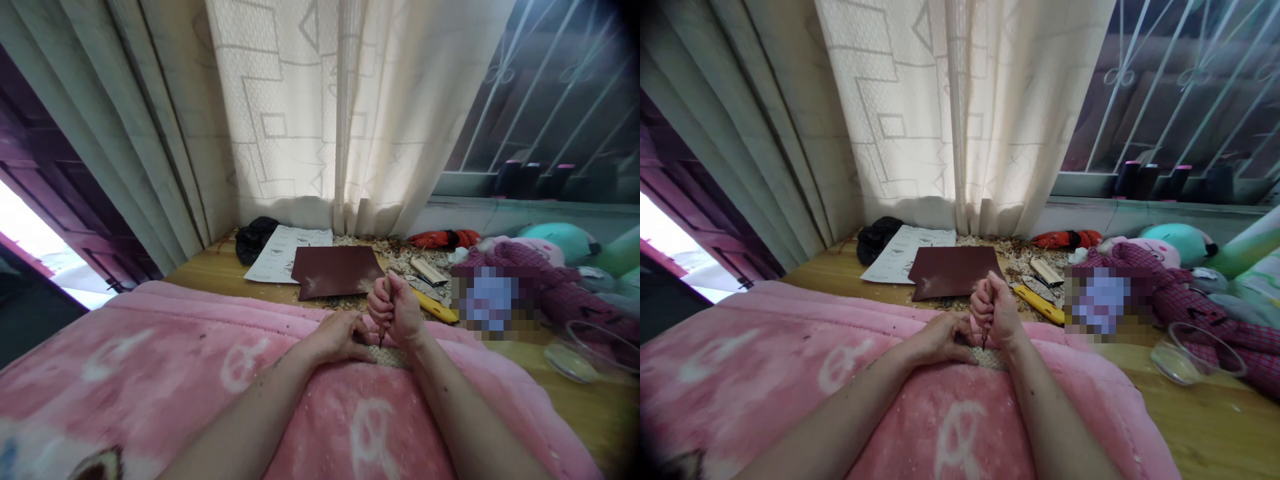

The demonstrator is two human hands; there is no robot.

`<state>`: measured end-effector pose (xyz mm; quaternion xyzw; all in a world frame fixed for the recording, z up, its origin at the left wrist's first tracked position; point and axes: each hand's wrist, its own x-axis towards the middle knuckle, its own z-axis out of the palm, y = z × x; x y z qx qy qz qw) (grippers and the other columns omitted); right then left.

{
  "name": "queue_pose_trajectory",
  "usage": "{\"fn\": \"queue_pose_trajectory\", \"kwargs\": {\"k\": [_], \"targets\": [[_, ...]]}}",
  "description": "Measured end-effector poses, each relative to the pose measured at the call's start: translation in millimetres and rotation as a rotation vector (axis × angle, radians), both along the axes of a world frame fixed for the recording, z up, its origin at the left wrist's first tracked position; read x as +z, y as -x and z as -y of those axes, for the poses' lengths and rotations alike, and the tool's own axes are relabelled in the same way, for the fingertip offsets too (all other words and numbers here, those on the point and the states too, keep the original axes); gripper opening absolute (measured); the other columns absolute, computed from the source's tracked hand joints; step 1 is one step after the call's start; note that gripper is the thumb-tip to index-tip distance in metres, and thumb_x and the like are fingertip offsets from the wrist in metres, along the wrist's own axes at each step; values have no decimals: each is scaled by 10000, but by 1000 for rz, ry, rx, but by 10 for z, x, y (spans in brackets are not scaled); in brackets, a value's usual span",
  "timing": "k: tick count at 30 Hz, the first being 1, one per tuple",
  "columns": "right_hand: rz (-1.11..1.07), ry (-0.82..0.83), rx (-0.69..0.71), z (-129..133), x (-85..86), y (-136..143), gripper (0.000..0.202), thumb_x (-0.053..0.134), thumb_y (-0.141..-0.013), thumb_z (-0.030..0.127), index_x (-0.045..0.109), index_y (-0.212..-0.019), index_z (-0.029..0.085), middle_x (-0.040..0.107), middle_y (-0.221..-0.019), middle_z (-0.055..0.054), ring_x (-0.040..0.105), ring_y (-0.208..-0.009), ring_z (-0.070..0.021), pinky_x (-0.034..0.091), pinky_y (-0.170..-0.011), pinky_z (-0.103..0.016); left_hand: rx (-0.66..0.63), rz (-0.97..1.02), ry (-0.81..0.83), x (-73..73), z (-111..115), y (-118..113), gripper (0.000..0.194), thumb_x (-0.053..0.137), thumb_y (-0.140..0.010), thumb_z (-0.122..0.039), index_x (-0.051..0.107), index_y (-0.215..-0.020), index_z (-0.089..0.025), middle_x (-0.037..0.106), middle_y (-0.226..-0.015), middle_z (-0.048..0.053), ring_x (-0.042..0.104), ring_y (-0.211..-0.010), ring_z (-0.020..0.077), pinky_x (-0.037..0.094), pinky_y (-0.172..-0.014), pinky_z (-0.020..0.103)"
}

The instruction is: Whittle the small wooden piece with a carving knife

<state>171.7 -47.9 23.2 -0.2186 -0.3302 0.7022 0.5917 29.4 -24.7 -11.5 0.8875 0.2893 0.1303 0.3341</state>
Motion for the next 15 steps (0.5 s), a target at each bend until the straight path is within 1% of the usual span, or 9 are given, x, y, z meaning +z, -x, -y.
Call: {"fn": "queue_pose_trajectory", "kwargs": {"k": [2, 5, 9, 11, 13, 15], "targets": [[48, 48, -89, -14, -11, 44, 408, 391, -785, 473, 323, -503, 185, 208, -372, 85, 84, -309, -38, 86, -268, -135, 0, 8, -1, -19, -5, 2, 319, 681, -573, -455, 651, -754, -193, 594, -805, -8, 511, -704, 122, 341, -584, 184], [159, 117, -273, -41, -42, 120, 419, 434, -760, 513, 322, -521, 187, 222, -370, 92, 77, -307, -31, 64, -271, -137, -2, -4, 7, -26, -5, 5, 302, 678, -585, -438, 649, -767, -198, 603, -793, -14, 513, -689, 118, 342, -585, 184], [247, 182, -540, -63, -100, 173, 444, 449, -730, 561, 316, -526, 189, 234, -360, 93, 121, -290, -29, 85, -276, -144, 9, -30, 1, 7, 10, 1, 298, 677, -587, -431, 649, -773, -200, 611, -779, -15, 513, -678, 118, 340, -574, 182], [262, 194, -650, -60, -119, 175, 454, 445, -722, 580, 314, -530, 191, 249, -361, 90, 146, -284, -32, 97, -273, -148, 12, -38, -4, 23, 17, -3, 294, 683, -580, -424, 647, -763, -197, 613, -780, -14, 515, -684, 119, 339, -572, 180], [257, 197, -715, -49, -125, 169, 458, 442, -719, 588, 308, -532, 192, 252, -360, 89, 158, -281, -34, 101, -271, -150, 16, -45, -8, 29, 20, -7, 294, 683, -579, -423, 645, -761, -195, 614, -783, -12, 515, -684, 119, 339, -573, 180], [226, 198, -721, -37, -121, 157, 455, 444, -719, 586, 308, -537, 193, 243, -359, 93, 156, -280, -35, 99, -270, -149, 18, -51, -14, 26, 19, -10, 300, 677, -583, -432, 646, -762, -193, 614, -783, -9, 514, -685, 120, 339, -575, 181]]}}
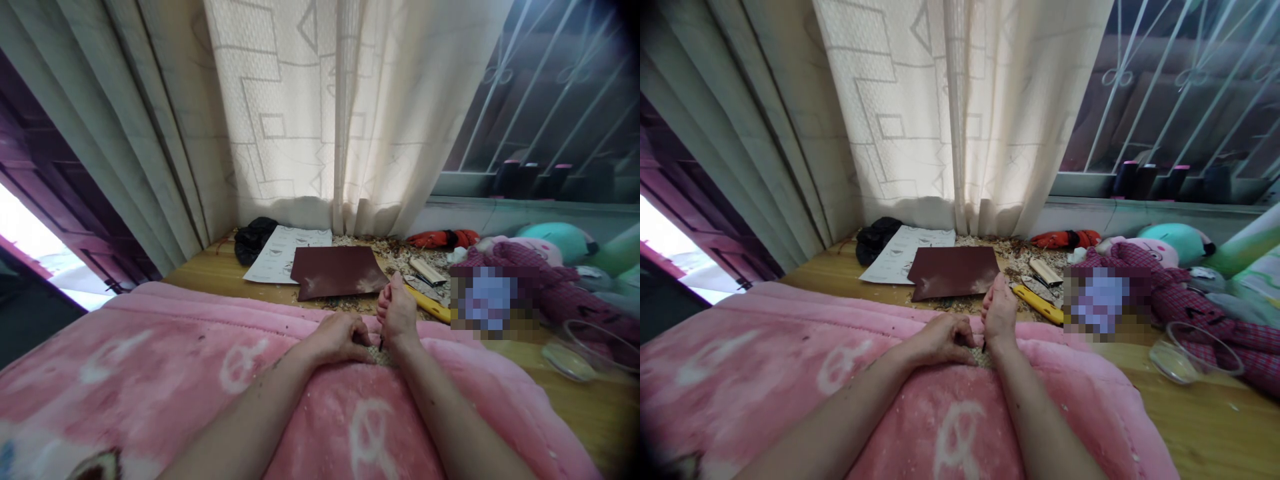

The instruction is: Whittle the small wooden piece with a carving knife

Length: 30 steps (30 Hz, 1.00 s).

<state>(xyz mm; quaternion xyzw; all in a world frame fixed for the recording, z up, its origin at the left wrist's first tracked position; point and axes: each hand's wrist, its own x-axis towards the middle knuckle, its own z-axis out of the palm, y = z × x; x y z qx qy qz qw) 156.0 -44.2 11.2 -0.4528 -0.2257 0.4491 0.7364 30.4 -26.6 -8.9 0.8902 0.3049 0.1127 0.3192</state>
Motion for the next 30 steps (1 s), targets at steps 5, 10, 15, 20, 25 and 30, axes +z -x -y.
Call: {"fn": "queue_pose_trajectory", "kwargs": {"k": [5, 10, 15, 20, 25, 30], "targets": [[-149, -28, 89, 20, 18, -91, 428, 428, -743, 557, 303, -546, 198, 230, -360, 96, 125, -278, -40, 91, -259, -148, -14, 6, 7, -13, -13, 0, 326, 678, -575, -451, 648, -753, -180, 611, -766, 0, 514, -679, 123, 333, -565, 187], [-321, -93, 196, 51, 44, -209, 424, 373, -781, 510, 275, -513, 196, 181, -354, 91, 86, -281, -47, 75, -249, -153, -21, 33, 19, -16, -18, 6, 314, 683, -575, -441, 652, -739, -174, 607, -742, -5, 511, -662, 113, 321, -550, 186], [-332, -142, 151, 76, 71, -217, 411, 367, -794, 470, 299, -498, 192, 187, -356, 84, 88, -283, -50, 84, -244, -150, -22, 52, 16, -10, -15, 7, 310, 691, -570, -427, 648, -735, -167, 608, -737, -8, 510, -660, 109, 316, -542, 184], [-328, -157, 167, 69, 47, -207, 399, 398, -776, 464, 301, -500, 192, 187, -359, 86, 89, -287, -49, 90, -244, -144, -28, 41, 30, 6, -15, 9, 317, 684, -579, -431, 647, -749, -166, 612, -751, -3, 516, -665, 113, 323, -546, 185], [-319, -167, 200, 67, 38, -202, 396, 416, -758, 475, 297, -505, 195, 186, -364, 88, 93, -289, -48, 94, -247, -141, -26, 46, 42, -17, -29, 10, 327, 686, -571, -444, 649, -743, -169, 610, -747, -5, 515, -661, 112, 322, -547, 184], [-307, -166, 206, 78, 48, -210, 397, 421, -752, 470, 290, -498, 195, 182, -360, 88, 88, -286, -47, 91, -247, -142, -24, 55, 57, -31, -38, 8, 336, 687, -567, -452, 649, -740, -166, 608, -739, -6, 516, -658, 110, 319, -542, 182]]}}
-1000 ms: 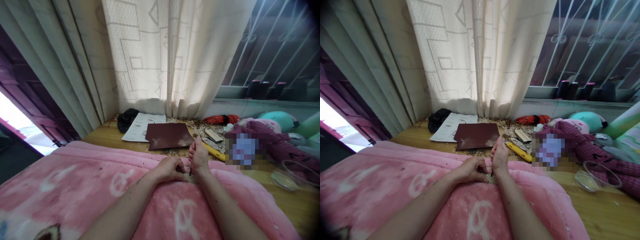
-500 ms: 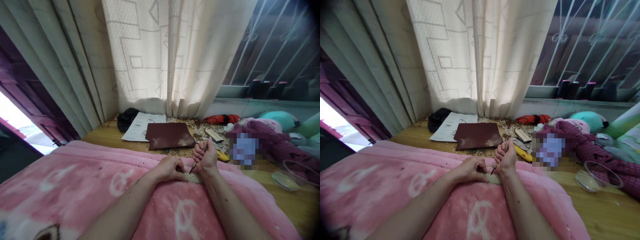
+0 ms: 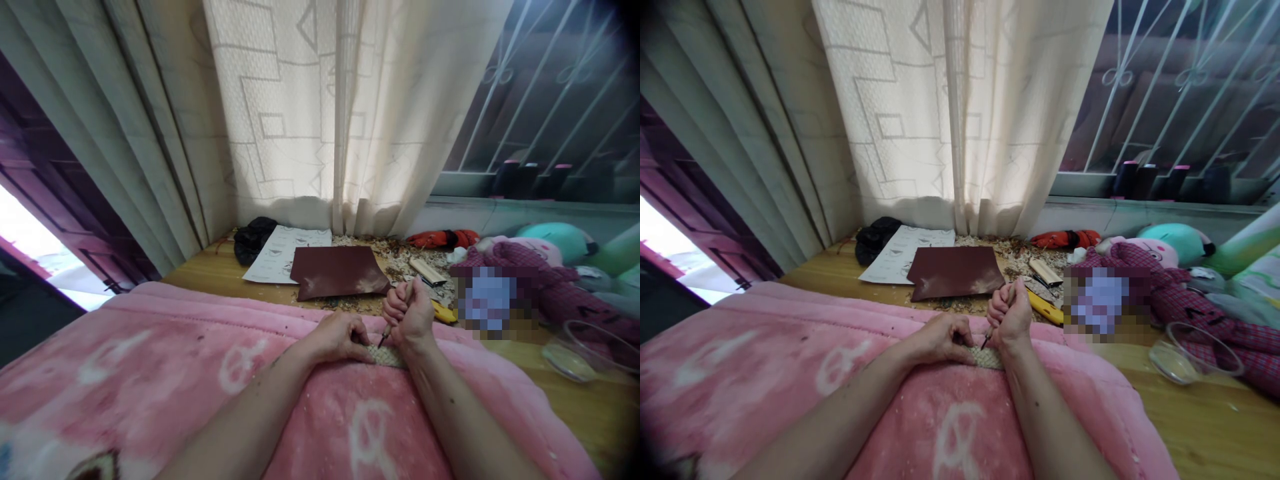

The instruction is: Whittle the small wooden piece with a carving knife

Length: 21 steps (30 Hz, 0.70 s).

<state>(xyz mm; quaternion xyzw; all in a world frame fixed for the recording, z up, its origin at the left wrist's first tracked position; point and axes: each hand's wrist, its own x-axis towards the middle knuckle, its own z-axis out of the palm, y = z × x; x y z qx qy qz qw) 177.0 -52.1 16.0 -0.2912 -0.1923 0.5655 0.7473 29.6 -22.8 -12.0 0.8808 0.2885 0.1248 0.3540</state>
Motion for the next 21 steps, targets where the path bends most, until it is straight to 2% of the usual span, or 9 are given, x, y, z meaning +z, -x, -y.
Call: {"fn": "queue_pose_trajectory", "kwargs": {"k": [9, 13, 21], "targets": [[16, -2, -15, -1, -10, -10, 399, 419, -754, 486, 294, -507, 197, 184, -362, 91, 88, -290, -49, 101, -246, -143, -11, -19, 8, 14, -4, -1, 334, 680, -576, -450, 651, -751, -167, 613, -749, -2, 518, -662, 110, 317, -543, 181], [11, 30, -55, -8, -15, -7, 384, 423, -756, 472, 302, -516, 198, 193, -358, 92, 92, -283, -49, 96, -244, -147, -11, -11, 35, -15, -14, 1, 350, 678, -574, -456, 648, -751, -155, 623, -749, 5, 524, -651, 108, 322, -545, 181], [79, 87, -177, -46, -60, 6, 436, 424, -730, 566, 289, -533, 201, 209, -360, 100, 124, -260, -41, 101, -244, -155, -10, -2, 50, -33, -26, 7, 359, 673, -573, -470, 657, -750, -157, 618, -738, 2, 520, -647, 106, 325, -546, 177]]}}
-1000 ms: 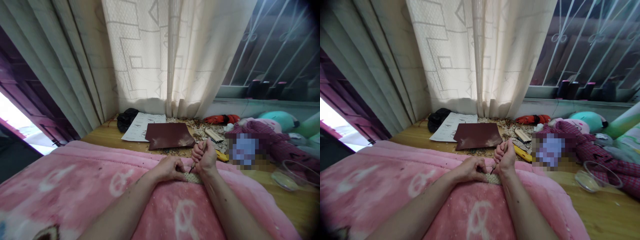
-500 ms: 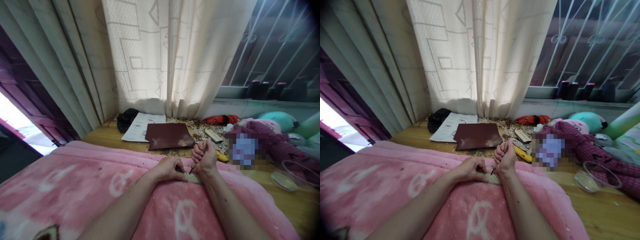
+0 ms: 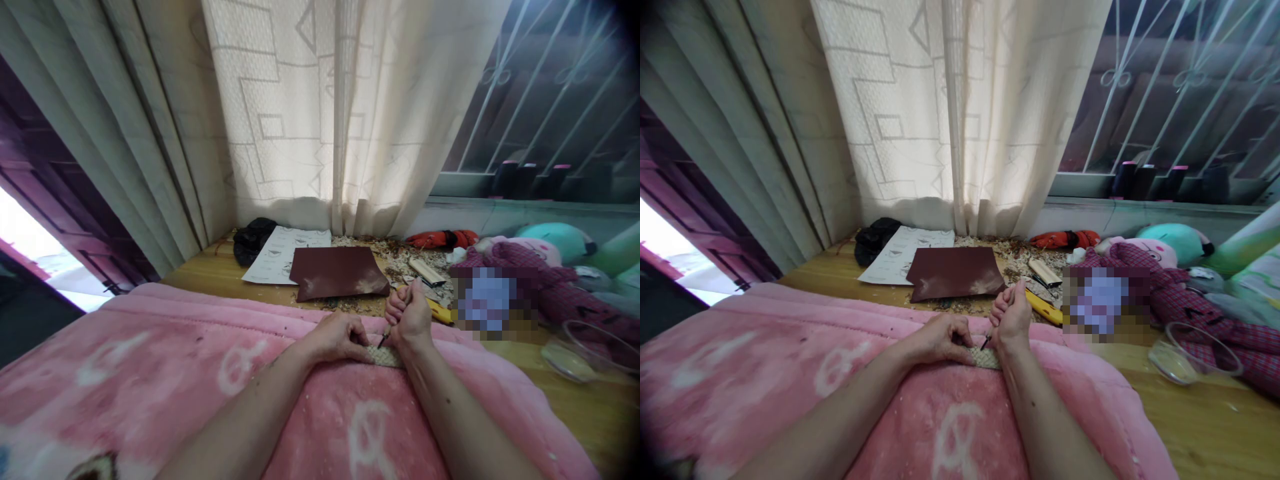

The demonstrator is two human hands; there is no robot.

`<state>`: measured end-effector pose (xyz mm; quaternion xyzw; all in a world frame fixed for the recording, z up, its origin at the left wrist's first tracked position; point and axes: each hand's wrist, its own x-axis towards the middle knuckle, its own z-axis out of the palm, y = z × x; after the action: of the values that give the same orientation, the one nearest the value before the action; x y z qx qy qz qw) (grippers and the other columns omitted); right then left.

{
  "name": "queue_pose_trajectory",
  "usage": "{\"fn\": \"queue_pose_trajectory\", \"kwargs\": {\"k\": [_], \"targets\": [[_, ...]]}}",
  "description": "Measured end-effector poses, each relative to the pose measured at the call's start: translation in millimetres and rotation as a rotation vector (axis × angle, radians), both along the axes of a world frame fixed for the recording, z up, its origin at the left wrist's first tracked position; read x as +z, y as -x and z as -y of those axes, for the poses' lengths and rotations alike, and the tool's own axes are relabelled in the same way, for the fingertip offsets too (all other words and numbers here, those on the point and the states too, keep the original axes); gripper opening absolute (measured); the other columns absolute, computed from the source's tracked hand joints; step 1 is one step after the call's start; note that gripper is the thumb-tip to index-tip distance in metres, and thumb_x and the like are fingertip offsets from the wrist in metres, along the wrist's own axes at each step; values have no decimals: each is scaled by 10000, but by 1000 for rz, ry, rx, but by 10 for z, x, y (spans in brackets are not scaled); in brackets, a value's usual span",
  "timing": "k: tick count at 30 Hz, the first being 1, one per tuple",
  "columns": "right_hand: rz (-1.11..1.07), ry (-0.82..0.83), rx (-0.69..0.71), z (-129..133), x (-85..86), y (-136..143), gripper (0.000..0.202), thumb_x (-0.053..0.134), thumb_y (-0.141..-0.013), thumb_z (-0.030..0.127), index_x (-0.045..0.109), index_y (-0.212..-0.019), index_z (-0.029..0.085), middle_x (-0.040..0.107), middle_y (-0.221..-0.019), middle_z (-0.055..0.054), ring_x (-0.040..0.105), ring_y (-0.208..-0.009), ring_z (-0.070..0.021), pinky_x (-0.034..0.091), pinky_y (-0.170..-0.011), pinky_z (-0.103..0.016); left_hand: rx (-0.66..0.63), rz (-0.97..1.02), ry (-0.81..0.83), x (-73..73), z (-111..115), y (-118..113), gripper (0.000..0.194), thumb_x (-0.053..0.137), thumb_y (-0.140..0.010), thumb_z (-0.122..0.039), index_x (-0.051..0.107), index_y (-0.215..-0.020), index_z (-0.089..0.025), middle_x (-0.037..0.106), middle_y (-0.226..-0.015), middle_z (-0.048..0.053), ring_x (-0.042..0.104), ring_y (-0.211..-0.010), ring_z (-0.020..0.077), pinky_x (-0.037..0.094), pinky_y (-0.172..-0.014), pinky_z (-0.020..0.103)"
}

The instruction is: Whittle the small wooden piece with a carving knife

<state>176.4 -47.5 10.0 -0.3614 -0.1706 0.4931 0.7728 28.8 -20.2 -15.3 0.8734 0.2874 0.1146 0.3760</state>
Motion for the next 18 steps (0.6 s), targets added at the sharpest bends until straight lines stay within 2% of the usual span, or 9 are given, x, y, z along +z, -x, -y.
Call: {"fn": "queue_pose_trajectory", "kwargs": {"k": [6, 18], "targets": [[-41, 28, -38, 8, 1, -3, 417, 400, -762, 524, 293, -524, 200, 210, -353, 97, 126, -255, -45, 114, -235, -162, -1, 19, -1, -6, -1, 0, 354, 680, -568, -461, 659, -750, -158, 616, -734, -1, 515, -642, 102, 318, -537, 177], [-59, 1, -17, 24, 42, 17, 407, 394, -773, 494, 306, -511, 195, 205, -348, 89, 113, -262, -47, 99, -231, -155, -1, 12, -6, 23, 6, -1, 354, 675, -574, -468, 661, -748, -161, 609, -733, -2, 515, -645, 104, 317, -534, 179]]}}
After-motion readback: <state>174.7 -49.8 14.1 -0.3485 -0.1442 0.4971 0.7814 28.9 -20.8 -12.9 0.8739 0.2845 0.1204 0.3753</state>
